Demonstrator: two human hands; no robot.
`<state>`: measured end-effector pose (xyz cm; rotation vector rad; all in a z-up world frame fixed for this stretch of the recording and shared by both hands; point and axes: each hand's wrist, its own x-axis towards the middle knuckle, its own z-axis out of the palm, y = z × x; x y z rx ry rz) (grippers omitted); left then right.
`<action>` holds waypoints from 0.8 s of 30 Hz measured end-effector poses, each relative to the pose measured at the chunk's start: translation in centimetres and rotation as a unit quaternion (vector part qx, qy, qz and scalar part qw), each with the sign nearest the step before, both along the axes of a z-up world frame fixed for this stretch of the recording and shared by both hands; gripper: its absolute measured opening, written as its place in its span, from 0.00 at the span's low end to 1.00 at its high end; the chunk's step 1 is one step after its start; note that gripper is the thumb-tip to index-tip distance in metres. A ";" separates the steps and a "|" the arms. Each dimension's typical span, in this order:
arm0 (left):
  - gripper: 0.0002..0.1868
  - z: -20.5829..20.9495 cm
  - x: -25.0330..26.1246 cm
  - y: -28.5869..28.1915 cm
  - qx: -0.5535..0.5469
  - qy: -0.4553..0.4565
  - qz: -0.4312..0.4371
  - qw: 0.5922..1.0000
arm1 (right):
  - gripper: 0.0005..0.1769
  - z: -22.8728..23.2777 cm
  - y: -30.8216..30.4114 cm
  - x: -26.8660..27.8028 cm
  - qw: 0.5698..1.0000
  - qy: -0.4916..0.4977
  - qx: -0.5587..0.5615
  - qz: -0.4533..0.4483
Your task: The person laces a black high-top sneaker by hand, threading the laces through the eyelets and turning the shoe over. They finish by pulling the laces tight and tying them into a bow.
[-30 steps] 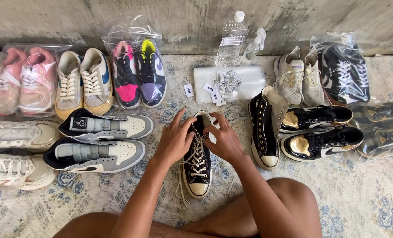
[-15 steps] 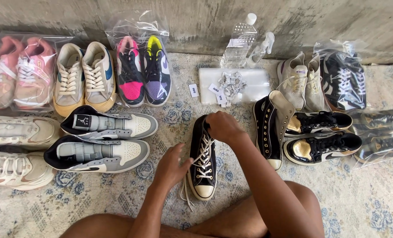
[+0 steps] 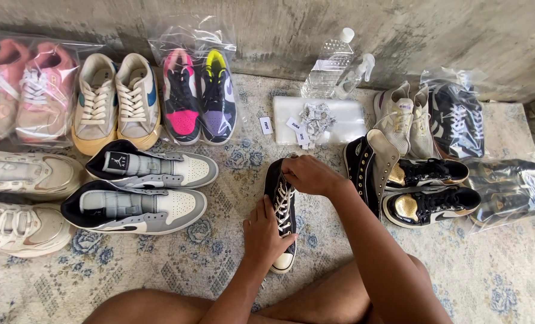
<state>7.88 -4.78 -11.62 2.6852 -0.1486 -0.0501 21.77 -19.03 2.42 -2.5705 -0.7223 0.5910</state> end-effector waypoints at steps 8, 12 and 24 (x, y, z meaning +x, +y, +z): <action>0.65 -2.4 0.4 -0.2 0.002 -0.002 0.005 1.000 | 0.06 0.8 -1.1 -0.6 0.997 0.039 0.052 -0.041; 0.65 -1.7 0.3 0.1 -0.007 0.006 0.002 1.000 | 0.09 0.3 -1.8 -0.6 0.996 0.072 0.026 -0.052; 0.26 0.8 1.8 -0.1 0.002 -0.249 0.033 0.968 | 0.27 2.7 0.1 -2.0 0.988 0.107 0.009 -0.114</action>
